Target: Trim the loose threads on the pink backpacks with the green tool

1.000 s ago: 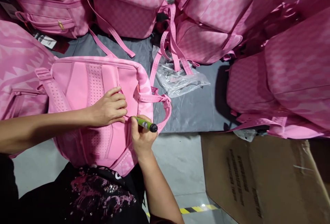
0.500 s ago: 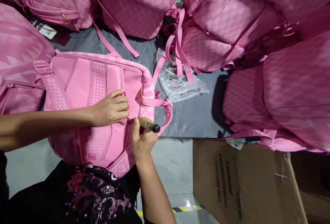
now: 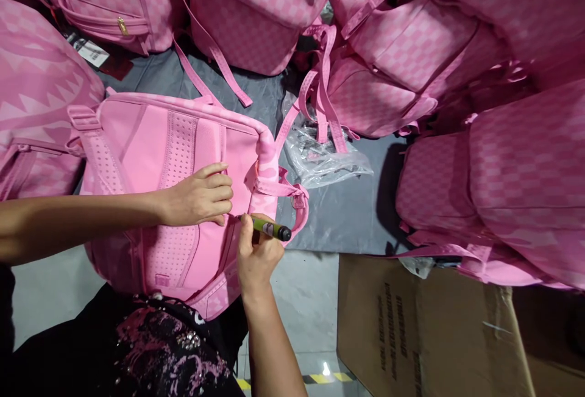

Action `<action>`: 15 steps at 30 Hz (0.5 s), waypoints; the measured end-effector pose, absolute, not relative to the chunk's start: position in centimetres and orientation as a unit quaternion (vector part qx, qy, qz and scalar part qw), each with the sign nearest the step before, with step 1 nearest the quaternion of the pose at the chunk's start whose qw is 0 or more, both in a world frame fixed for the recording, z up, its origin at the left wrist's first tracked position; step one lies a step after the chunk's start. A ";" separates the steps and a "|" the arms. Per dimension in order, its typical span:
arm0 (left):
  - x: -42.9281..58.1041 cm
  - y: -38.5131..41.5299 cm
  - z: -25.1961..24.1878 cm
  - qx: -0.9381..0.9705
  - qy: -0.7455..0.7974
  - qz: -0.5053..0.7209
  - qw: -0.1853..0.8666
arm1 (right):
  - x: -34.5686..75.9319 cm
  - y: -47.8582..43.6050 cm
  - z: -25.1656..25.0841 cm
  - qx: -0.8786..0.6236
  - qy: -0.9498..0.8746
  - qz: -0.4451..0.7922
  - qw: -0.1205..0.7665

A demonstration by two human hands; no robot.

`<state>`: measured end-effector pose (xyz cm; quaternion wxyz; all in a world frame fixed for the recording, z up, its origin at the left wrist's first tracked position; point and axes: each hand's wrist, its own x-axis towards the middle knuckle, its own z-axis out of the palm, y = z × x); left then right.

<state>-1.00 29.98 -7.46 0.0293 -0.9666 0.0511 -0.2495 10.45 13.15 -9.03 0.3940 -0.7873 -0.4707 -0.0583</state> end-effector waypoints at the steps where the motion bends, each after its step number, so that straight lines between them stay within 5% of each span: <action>1: -1.0 30.0 -7.4 -0.968 0.050 -0.243 0.031 | 10.5 13.2 -9.0 -0.789 -0.470 -0.055 0.392; 15: -1.0 30.0 -7.5 -0.968 0.052 -0.241 0.043 | 10.5 13.3 -8.8 -0.805 -0.452 -0.021 0.384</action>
